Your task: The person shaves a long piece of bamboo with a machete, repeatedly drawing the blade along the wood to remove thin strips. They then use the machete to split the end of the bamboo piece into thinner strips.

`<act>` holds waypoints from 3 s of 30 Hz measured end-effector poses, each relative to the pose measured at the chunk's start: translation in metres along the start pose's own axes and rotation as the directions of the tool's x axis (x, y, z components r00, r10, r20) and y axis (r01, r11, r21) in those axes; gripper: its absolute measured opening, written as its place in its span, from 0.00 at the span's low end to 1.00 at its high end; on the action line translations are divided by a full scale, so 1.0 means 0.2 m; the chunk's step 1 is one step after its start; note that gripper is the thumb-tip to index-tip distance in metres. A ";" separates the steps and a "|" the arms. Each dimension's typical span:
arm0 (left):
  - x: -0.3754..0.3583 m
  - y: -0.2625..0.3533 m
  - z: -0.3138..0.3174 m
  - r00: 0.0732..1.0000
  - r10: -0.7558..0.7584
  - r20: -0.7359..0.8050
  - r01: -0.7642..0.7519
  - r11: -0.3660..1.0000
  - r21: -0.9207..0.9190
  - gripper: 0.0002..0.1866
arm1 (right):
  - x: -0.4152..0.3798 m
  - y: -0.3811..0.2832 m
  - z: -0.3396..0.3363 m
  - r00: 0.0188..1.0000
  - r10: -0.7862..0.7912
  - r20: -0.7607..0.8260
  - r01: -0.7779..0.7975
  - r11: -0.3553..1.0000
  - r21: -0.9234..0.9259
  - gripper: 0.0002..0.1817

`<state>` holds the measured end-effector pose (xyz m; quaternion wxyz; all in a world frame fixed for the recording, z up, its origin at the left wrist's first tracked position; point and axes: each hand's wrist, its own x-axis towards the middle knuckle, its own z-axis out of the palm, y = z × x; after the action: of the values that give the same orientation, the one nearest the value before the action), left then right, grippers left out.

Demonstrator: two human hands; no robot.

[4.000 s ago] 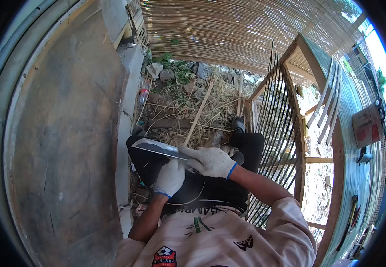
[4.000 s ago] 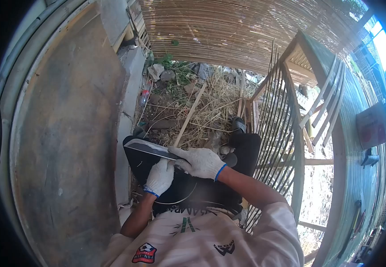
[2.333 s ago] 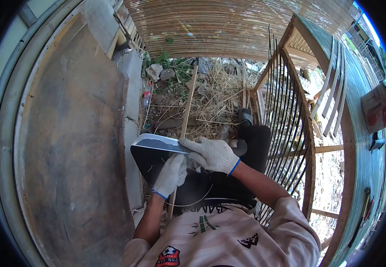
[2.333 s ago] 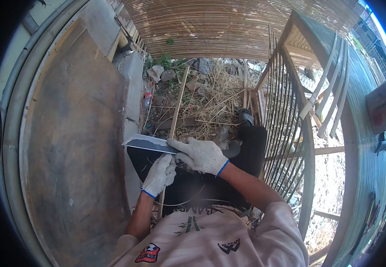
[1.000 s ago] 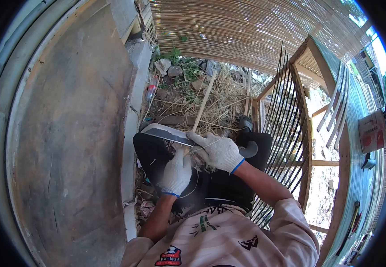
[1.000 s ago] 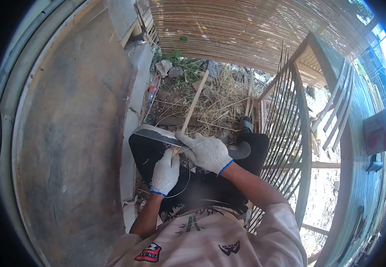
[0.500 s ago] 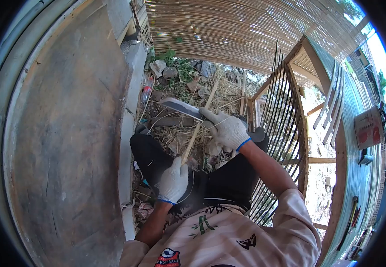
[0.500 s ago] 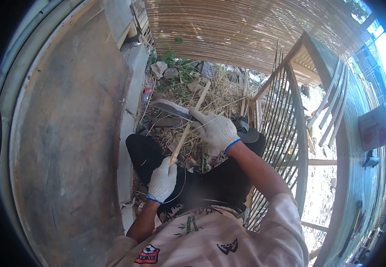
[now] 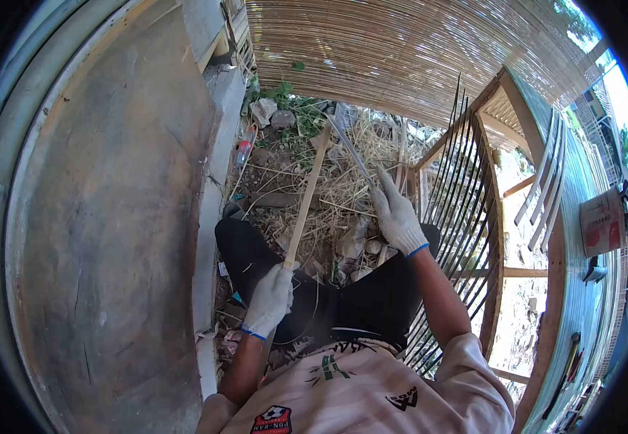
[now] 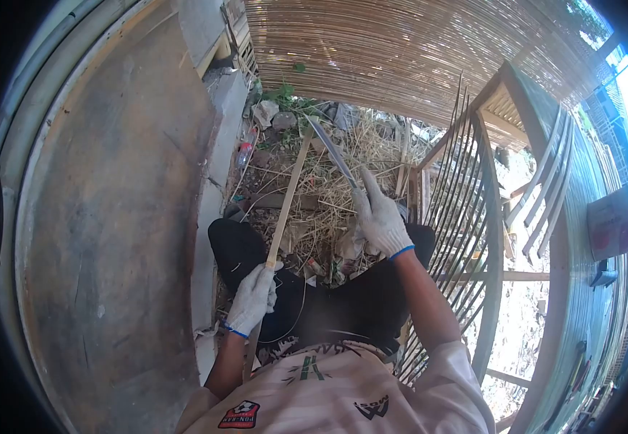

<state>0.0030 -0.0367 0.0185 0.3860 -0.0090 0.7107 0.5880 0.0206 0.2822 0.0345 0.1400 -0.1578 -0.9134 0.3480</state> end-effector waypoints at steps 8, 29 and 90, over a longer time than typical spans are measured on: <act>0.07 0.09 0.06 0.999 0.037 -0.001 -0.037 0.989 -0.144 0.22 | -0.26 -0.30 0.17 0.948 -0.133 0.289 0.118 0.991 0.069 0.34; 0.11 0.13 0.13 0.902 0.048 0.428 0.224 0.797 -0.562 0.18 | -0.22 -0.29 0.10 0.870 -0.242 0.431 0.333 0.931 -0.151 0.34; 0.13 0.26 0.08 0.987 -0.006 0.162 0.069 0.922 -0.382 0.19 | -0.07 -0.28 0.24 0.884 -0.255 0.391 0.312 0.946 -0.087 0.31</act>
<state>-0.0309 0.0051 0.0471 0.4428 -0.0521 0.5478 0.7079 0.0042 0.2081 0.0364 0.0005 0.0372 -0.9595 0.2791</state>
